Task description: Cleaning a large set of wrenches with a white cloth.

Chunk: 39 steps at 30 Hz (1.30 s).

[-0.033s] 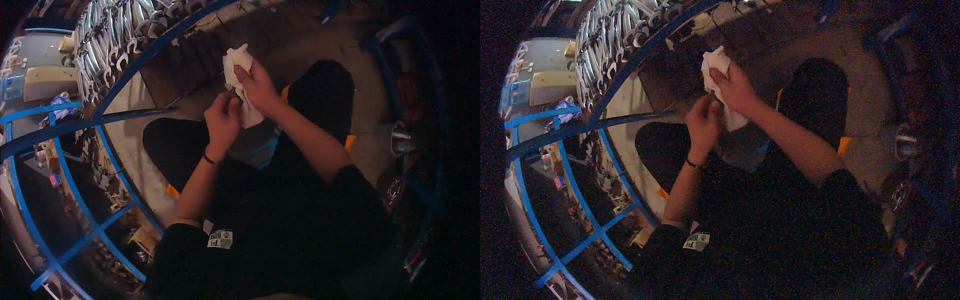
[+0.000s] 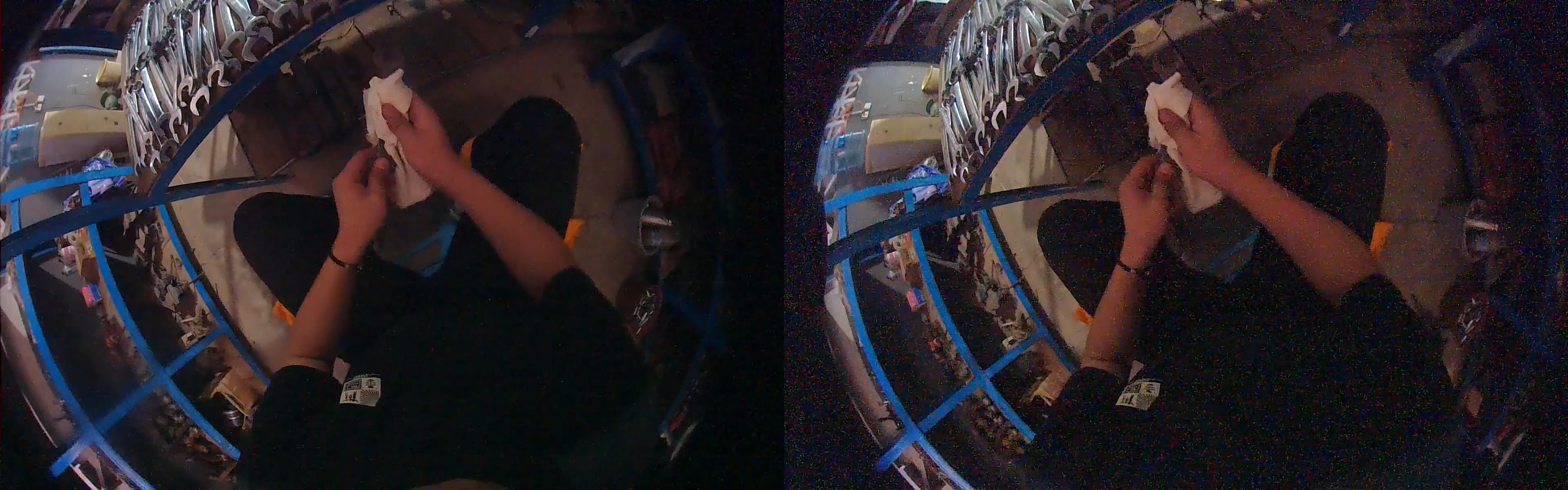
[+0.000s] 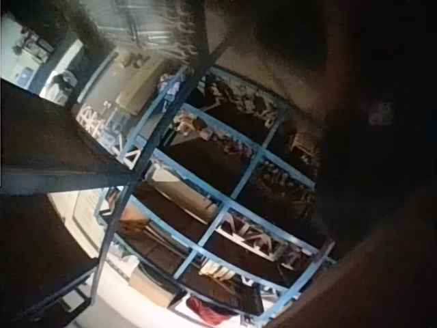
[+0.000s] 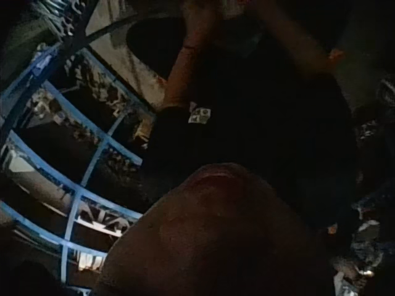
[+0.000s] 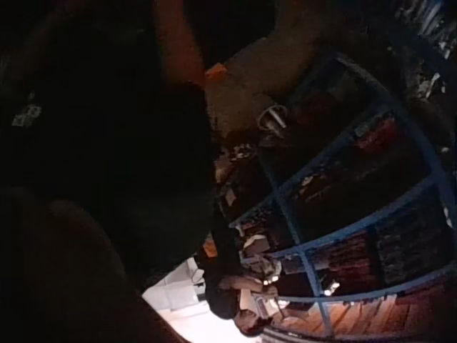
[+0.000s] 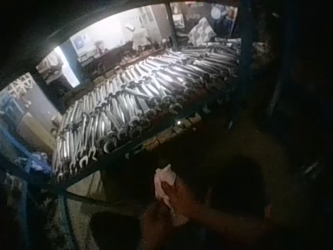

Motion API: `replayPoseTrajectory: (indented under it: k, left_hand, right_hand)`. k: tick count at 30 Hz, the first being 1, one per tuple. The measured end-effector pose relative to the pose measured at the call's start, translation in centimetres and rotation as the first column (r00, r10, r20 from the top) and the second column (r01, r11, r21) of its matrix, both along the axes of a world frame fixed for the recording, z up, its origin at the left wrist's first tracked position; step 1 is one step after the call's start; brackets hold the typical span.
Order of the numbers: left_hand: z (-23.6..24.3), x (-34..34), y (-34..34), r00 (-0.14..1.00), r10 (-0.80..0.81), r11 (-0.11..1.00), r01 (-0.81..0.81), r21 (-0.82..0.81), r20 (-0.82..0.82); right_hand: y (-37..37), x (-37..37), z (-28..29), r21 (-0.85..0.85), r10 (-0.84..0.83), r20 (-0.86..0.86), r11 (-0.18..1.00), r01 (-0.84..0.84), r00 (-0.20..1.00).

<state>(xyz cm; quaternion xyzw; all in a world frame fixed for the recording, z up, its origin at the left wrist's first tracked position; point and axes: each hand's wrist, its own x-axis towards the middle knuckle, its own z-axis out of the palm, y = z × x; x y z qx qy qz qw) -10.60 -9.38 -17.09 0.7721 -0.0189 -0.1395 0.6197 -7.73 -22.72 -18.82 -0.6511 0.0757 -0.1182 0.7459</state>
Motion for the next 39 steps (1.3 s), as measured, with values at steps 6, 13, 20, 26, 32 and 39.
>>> replayPoseTrajectory:
  k: [6,13,20,26,32,39]
  left_hand:
    - [1.0,1.0,1.2,0.954,-0.162,0.953,0.085,-0.291,-0.252]
    - [0.4,0.8,2.0,0.907,-0.239,0.785,-0.031,-0.619,-0.348]
    - [3.3,2.2,7.3,0.984,0.116,0.833,-0.169,-0.527,-0.132]
    - [5.9,-1.8,15.7,0.853,0.496,0.816,-0.395,-0.422,0.161]
    - [0.2,-6.0,24.4,0.656,0.734,0.679,-0.709,-0.190,0.173]
    - [-25.8,-14.2,47.1,0.951,0.262,0.007,-0.172,0.985,0.164]
  right_hand:
    - [-1.8,0.6,0.4,0.011,0.124,0.018,0.992,-0.124,0.992]
    - [-2.8,0.9,0.6,-0.057,0.223,0.042,0.974,-0.220,0.974]
    - [-6.0,0.4,1.8,0.733,0.135,0.006,0.673,-0.096,0.991]
    - [-8.0,0.2,1.2,0.877,0.097,0.453,0.134,-0.462,0.886]
    - [-7.7,-1.0,0.0,0.381,-0.013,0.275,0.920,-0.096,0.961]
    - [-1.9,1.2,-0.4,0.358,0.025,0.352,0.920,-0.160,0.936]
